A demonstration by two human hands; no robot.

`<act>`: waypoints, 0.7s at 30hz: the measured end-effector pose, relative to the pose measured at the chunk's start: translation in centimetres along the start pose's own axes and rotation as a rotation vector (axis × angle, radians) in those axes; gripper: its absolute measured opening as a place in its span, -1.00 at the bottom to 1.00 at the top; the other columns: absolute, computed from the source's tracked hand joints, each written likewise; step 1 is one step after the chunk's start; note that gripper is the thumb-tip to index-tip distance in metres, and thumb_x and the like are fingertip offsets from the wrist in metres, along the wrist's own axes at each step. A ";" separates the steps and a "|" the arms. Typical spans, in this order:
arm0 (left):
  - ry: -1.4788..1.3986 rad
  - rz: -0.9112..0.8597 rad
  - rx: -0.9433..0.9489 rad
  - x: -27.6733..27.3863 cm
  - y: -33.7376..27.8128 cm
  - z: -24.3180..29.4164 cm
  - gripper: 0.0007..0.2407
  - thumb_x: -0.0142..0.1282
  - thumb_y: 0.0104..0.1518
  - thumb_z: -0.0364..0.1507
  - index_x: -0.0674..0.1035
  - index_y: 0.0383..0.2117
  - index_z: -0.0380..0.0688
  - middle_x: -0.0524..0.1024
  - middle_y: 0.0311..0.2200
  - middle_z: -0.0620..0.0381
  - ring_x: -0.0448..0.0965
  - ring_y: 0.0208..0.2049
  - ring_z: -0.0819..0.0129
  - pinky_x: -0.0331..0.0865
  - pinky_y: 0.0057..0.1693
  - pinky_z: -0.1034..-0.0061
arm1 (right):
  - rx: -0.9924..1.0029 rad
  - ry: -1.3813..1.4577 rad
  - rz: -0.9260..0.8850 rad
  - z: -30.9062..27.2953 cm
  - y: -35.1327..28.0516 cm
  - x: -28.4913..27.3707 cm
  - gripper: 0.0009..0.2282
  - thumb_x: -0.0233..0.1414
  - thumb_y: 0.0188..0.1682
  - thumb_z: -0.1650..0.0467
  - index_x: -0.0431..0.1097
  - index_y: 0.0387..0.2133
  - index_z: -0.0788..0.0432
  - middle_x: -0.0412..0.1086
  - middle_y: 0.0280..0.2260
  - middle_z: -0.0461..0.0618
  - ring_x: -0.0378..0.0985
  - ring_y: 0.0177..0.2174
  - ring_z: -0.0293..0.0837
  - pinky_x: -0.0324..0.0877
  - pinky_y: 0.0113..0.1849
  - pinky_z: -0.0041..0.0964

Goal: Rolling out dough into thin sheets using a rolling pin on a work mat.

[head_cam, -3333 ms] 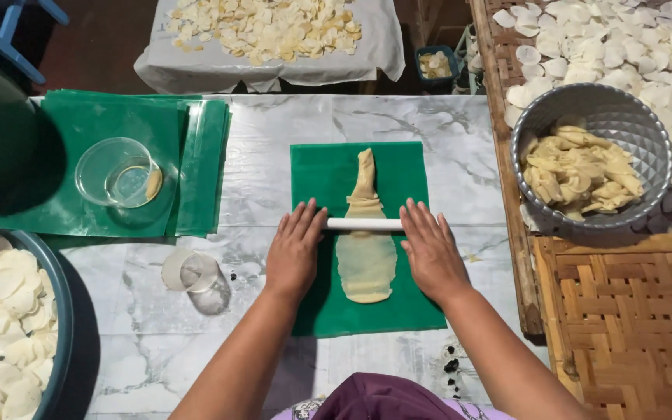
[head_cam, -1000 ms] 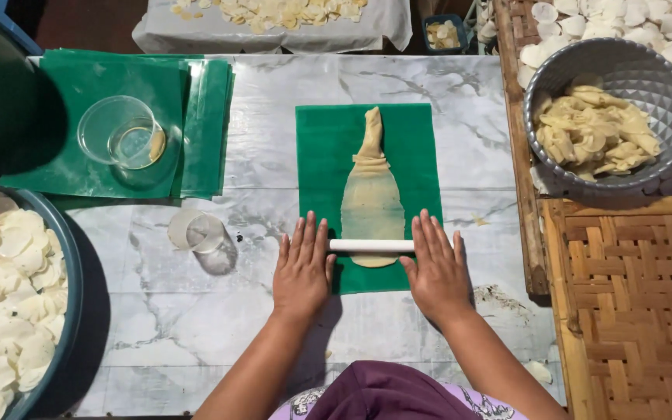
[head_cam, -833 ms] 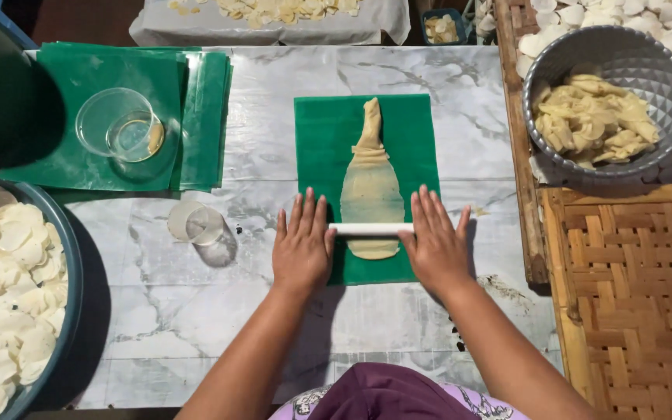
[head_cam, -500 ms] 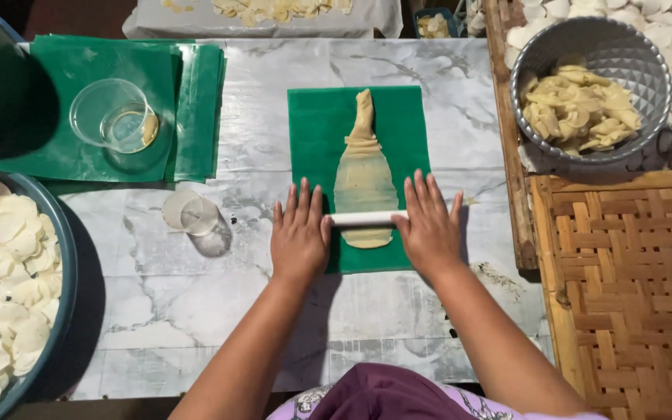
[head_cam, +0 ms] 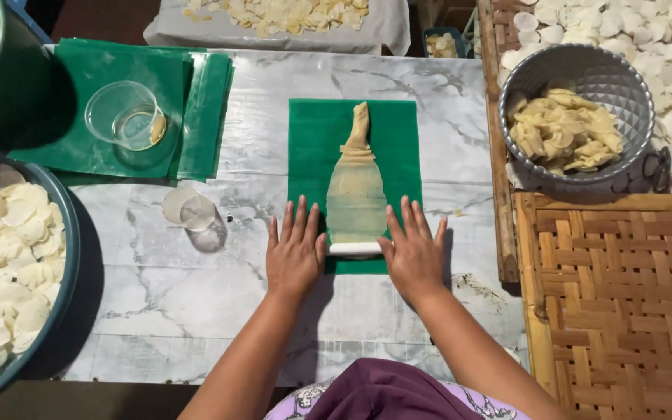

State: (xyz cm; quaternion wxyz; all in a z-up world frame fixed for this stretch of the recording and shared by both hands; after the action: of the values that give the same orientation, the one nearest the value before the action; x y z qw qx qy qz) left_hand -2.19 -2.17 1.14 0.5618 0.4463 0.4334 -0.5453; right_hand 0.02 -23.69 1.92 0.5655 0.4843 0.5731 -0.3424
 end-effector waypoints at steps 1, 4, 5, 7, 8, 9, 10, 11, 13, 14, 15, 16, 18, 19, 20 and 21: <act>0.001 0.006 -0.003 0.0 0.2 0.0 -0.52 -0.39 0.37 -0.12 0.16 0.42 0.14 -0.01 0.47 0.15 -0.07 0.47 0.16 -0.27 0.46 0.04 | -0.005 0.000 0.005 0.1 -0.1 0.2 -0.50 -0.26 0.16 0.07 0.13 0.33 -0.07 0.02 0.40 0.07 0.03 0.35 0.03 -0.19 0.20 0.55; 0.028 0.024 -0.022 0.6 1.7 -0.4 -0.53 -0.38 0.37 -0.11 0.20 0.40 0.19 0.05 0.46 0.17 -0.04 0.46 0.15 -0.25 0.46 0.02 | -0.038 0.007 0.056 0.7 0.6 1.4 -0.49 -0.24 0.15 0.05 0.15 0.33 -0.07 0.06 0.37 0.11 0.06 0.34 0.07 -0.19 0.19 0.58; 0.002 0.028 -0.053 0.7 3.2 -0.8 -0.51 -0.40 0.37 -0.09 0.19 0.41 0.15 0.05 0.46 0.12 -0.03 0.47 0.13 -0.28 0.47 -0.01 | -0.026 -0.007 0.075 1.3 2.0 2.2 -0.47 -0.23 0.16 0.04 0.13 0.35 -0.06 0.06 0.37 0.14 0.05 0.34 0.07 -0.24 0.19 0.61; -0.022 0.037 -0.085 0.9 5.2 -1.2 -0.49 -0.42 0.37 -0.07 0.18 0.41 0.10 0.05 0.46 0.08 -0.03 0.47 0.11 -0.30 0.47 -0.03 | -0.016 -0.020 0.099 2.0 4.3 2.9 -0.45 -0.23 0.16 0.03 0.11 0.37 -0.05 0.07 0.37 0.17 0.04 0.35 0.07 -0.29 0.18 0.63; -0.029 0.016 -0.104 1.0 5.7 -1.4 -0.48 -0.44 0.36 -0.06 0.15 0.42 0.08 0.00 0.47 0.08 -0.08 0.48 0.12 -0.33 0.48 -0.03 | 0.001 -0.008 0.060 2.2 5.2 3.0 -0.43 -0.28 0.16 0.01 0.07 0.38 -0.06 0.01 0.39 0.16 -0.01 0.37 0.07 -0.31 0.19 0.64; -0.036 -0.007 -0.121 1.2 6.3 -1.4 -0.46 -0.47 0.36 -0.05 0.11 0.43 0.07 -0.05 0.48 0.08 -0.13 0.49 0.14 -0.36 0.48 -0.02 | 0.020 0.003 0.019 2.5 6.0 3.1 -0.41 -0.33 0.16 -0.02 0.03 0.39 -0.06 -0.05 0.41 0.16 -0.07 0.38 0.07 -0.33 0.20 0.64; -0.035 -0.007 -0.121 1.0 5.0 -1.1 -0.46 -0.47 0.36 -0.05 0.11 0.43 0.07 -0.05 0.48 0.08 -0.13 0.49 0.14 -0.36 0.48 -0.02 | 0.020 0.003 0.020 2.2 4.8 2.4 -0.41 -0.33 0.16 -0.02 0.03 0.39 -0.06 -0.05 0.41 0.16 -0.07 0.38 0.07 -0.33 0.20 0.64; -0.023 -0.008 -0.107 0.7 3.7 -0.7 -0.47 -0.47 0.36 -0.05 0.12 0.43 0.09 -0.06 0.49 0.09 -0.13 0.49 0.15 -0.37 0.48 0.00 | -0.013 0.005 0.011 1.7 3.6 1.8 -0.42 -0.31 0.15 0.00 0.04 0.39 -0.07 -0.04 0.41 0.14 -0.06 0.38 0.05 -0.31 0.20 0.60; -0.009 -0.007 -0.096 1.1 0.6 -0.4 -0.48 -0.47 0.37 -0.05 0.13 0.43 0.11 -0.06 0.49 0.11 -0.14 0.49 0.16 -0.37 0.48 0.01 | -0.049 0.008 0.003 1.1 0.7 0.7 -0.43 -0.28 0.15 0.02 0.04 0.38 -0.07 -0.03 0.41 0.13 -0.05 0.38 0.03 -0.30 0.21 0.57; 0.025 0.016 -0.078 1.5 -1.2 -0.4 -0.49 -0.45 0.37 -0.06 0.12 0.43 0.14 -0.07 0.49 0.16 -0.13 0.49 0.19 -0.34 0.48 0.06 | -0.076 0.017 -0.006 0.8 -1.1 0.3 -0.43 -0.26 0.14 0.04 0.01 0.39 -0.05 -0.06 0.41 0.11 -0.05 0.37 0.04 -0.24 0.21 0.54; 0.059 0.033 -0.056 2.0 -3.2 -0.2 -0.50 -0.42 0.37 -0.08 0.11 0.44 0.17 -0.07 0.49 0.20 -0.13 0.48 0.21 -0.32 0.47 0.10 | -0.098 0.025 -0.018 0.5 -3.1 0.0 -0.42 -0.23 0.13 0.05 -0.02 0.40 -0.03 -0.10 0.42 0.10 -0.05 0.36 0.05 -0.19 0.21 0.51; 0.061 0.030 -0.056 2.7 -3.8 -0.3 -0.50 -0.42 0.37 -0.08 0.11 0.44 0.17 -0.07 0.49 0.20 -0.13 0.48 0.21 -0.32 0.47 0.10 | -0.097 0.028 -0.020 0.5 -3.7 0.0 -0.42 -0.23 0.13 0.05 -0.02 0.40 -0.03 -0.10 0.42 0.10 -0.05 0.36 0.05 -0.19 0.21 0.51; 0.091 0.124 -0.029 3.3 -5.0 -0.6 -0.49 -0.37 0.36 -0.09 0.11 0.44 0.17 -0.06 0.49 0.20 -0.13 0.48 0.22 -0.35 0.48 0.13 | -0.102 0.056 -0.012 0.4 -4.6 -0.1 -0.38 -0.23 0.13 0.04 -0.07 0.42 0.00 -0.14 0.43 0.11 -0.08 0.37 0.05 -0.21 0.22 0.47; 0.094 0.122 -0.029 2.5 -4.1 -0.5 -0.49 -0.37 0.36 -0.09 0.11 0.44 0.17 -0.06 0.49 0.20 -0.13 0.48 0.22 -0.35 0.48 0.13 | -0.101 0.060 -0.013 0.5 -3.5 0.4 -0.38 -0.23 0.13 0.04 -0.07 0.42 0.00 -0.14 0.43 0.11 -0.08 0.37 0.05 -0.21 0.22 0.47; 0.053 0.039 -0.061 2.2 -3.2 -0.6 -0.51 -0.41 0.37 -0.08 0.12 0.43 0.19 -0.07 0.49 0.20 -0.15 0.48 0.19 -0.36 0.47 0.07 | -0.088 0.045 -0.009 0.6 -2.5 0.7 -0.40 -0.22 0.12 0.03 -0.01 0.39 0.00 -0.08 0.42 0.11 -0.05 0.36 0.06 -0.21 0.21 0.52; 0.009 -0.038 -0.086 1.9 -1.7 -0.6 -0.52 -0.44 0.38 -0.08 0.13 0.42 0.21 -0.09 0.49 0.20 -0.17 0.49 0.16 -0.37 0.47 0.01 | -0.071 0.026 0.002 0.9 -1.0 1.0 -0.40 -0.21 0.12 0.02 0.05 0.37 0.01 -0.03 0.40 0.11 -0.03 0.36 0.07 -0.22 0.20 0.56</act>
State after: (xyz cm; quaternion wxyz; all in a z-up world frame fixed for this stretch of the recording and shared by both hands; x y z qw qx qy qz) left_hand -3.83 -2.04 -0.89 0.5681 0.4158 0.4674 -0.5346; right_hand -0.50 -24.64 0.67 0.5753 0.4689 0.5916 -0.3148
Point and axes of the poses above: each hand's wrist, its own y-axis towards the middle knuckle, its own x-axis out of the palm, z = x × y, the point moved 6 cm from there along y, towards the middle knuckle
